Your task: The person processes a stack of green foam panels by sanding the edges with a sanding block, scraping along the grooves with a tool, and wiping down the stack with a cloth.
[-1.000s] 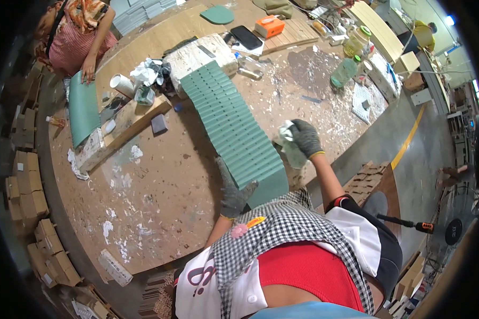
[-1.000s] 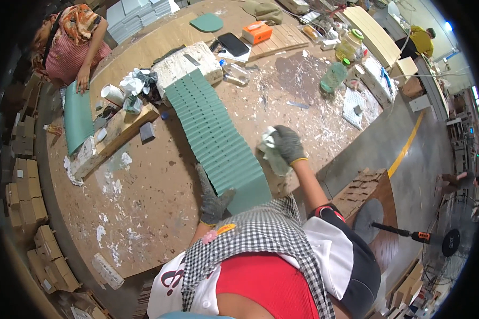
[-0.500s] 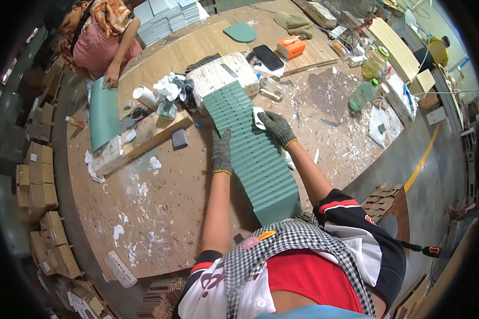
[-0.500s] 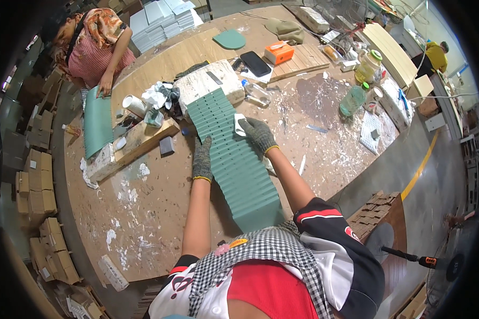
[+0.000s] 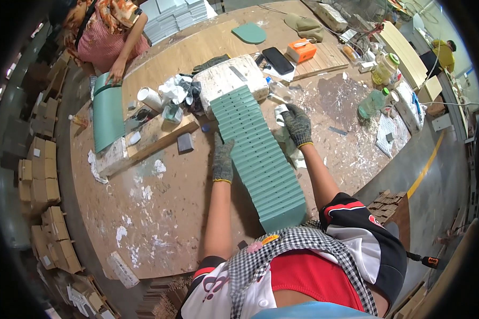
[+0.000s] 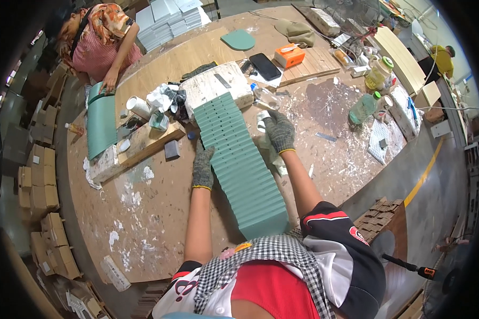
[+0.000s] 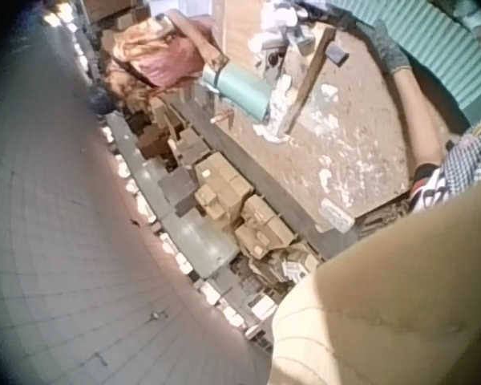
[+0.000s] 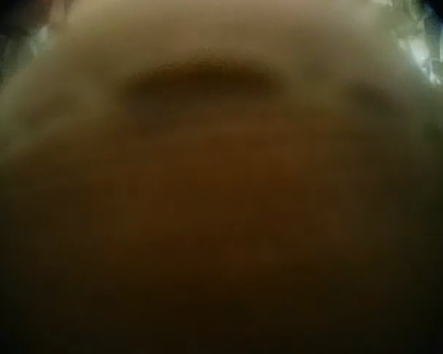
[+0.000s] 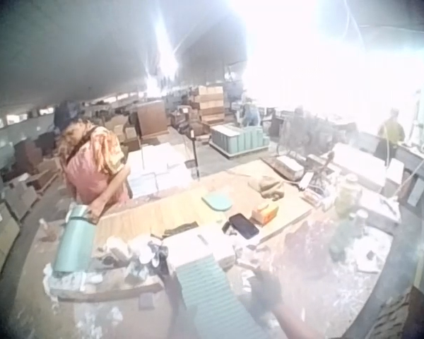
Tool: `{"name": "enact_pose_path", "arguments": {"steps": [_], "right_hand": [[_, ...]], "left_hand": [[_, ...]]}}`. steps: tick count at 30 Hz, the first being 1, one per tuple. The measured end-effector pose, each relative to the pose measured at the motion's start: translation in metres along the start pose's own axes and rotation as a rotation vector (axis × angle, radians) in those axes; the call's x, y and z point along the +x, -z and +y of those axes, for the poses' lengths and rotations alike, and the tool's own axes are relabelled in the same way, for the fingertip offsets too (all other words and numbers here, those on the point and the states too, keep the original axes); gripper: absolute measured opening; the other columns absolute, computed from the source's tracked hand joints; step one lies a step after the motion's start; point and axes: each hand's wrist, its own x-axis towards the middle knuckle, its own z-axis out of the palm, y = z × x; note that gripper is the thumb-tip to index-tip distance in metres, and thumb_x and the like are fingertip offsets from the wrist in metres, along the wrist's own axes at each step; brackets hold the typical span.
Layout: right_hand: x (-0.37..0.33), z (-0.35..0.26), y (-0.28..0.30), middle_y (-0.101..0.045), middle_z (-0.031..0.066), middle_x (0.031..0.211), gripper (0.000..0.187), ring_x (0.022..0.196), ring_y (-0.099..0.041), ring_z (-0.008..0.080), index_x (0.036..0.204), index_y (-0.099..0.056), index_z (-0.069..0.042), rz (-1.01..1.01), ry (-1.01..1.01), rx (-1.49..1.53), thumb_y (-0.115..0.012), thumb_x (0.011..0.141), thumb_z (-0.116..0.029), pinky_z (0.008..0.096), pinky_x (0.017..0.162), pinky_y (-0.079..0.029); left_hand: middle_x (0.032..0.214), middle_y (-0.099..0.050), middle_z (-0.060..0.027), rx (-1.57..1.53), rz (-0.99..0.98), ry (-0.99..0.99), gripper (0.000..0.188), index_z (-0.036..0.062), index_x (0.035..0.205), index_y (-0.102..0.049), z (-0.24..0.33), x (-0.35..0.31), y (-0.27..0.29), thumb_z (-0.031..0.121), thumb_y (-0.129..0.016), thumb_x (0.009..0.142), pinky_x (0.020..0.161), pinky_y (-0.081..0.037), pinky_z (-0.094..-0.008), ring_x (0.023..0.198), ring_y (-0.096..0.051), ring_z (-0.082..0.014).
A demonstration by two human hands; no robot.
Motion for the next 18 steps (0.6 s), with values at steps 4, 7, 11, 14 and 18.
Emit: {"name": "enact_pose_path", "arguments": {"steps": [4,7,11,14,18], "right_hand": [[0.010,0.004,0.017,-0.072,0.0182,0.116,0.038,0.102,-0.069,0.0365,0.122,-0.072,-0.009,-0.214,0.453,-0.562,-0.070,0.092,-0.032,0.0399,0.095,-0.053],[0.008,-0.011,0.005,-0.071,0.0158,0.123,0.038,0.111,-0.067,0.0330,0.122,-0.072,-0.009,-0.225,0.200,-0.093,-0.066,0.096,-0.035,0.0386,0.099,-0.050],[-0.004,0.046,-0.056,-0.072,0.0081,0.111,0.060,0.097,-0.065,0.0194,0.127,-0.065,-0.003,-0.369,-0.015,0.215,-0.046,0.104,-0.055,0.0328,0.088,-0.052],[-0.012,0.004,-0.033,-0.059,-0.0006,0.091,0.073,0.077,-0.052,0.0124,0.118,-0.064,-0.009,-0.552,-0.477,0.122,-0.037,0.098,-0.075,0.0270,0.066,-0.044],[-0.032,-0.054,-0.056,-0.051,-0.0038,0.084,0.072,0.069,-0.042,0.0098,0.111,-0.065,-0.013,-0.518,-0.486,0.266,-0.040,0.094,-0.079,0.0253,0.058,-0.036]], "left_hand": [[0.150,-0.049,-0.0127,0.142,0.060,-0.223,0.071,-0.0001,0.159,-0.026,-0.012,0.027,0.012,0.021,-0.060,0.100,0.113,-0.039,-0.0356,0.132,-0.049,-0.0219],[0.143,-0.056,-0.0102,-0.055,0.041,-0.079,0.061,0.0033,0.157,-0.035,-0.026,0.037,0.021,0.028,-0.052,0.104,0.108,-0.044,-0.0333,0.127,-0.054,-0.0214],[0.143,-0.057,-0.0071,-0.458,-0.079,0.065,0.058,0.0037,0.146,-0.052,-0.039,0.038,0.004,0.047,-0.044,0.108,0.110,-0.043,-0.0332,0.126,-0.055,-0.0193],[0.138,-0.060,-0.0053,-0.484,0.010,0.111,0.062,0.0033,0.146,-0.051,-0.027,0.031,-0.017,0.052,-0.042,0.108,0.108,-0.044,-0.0324,0.122,-0.057,-0.0185],[0.139,-0.059,-0.0052,-0.529,0.076,0.050,0.065,0.0035,0.146,-0.051,-0.087,0.063,0.060,0.055,-0.041,0.108,0.108,-0.045,-0.0312,0.123,-0.055,-0.0169]]}}
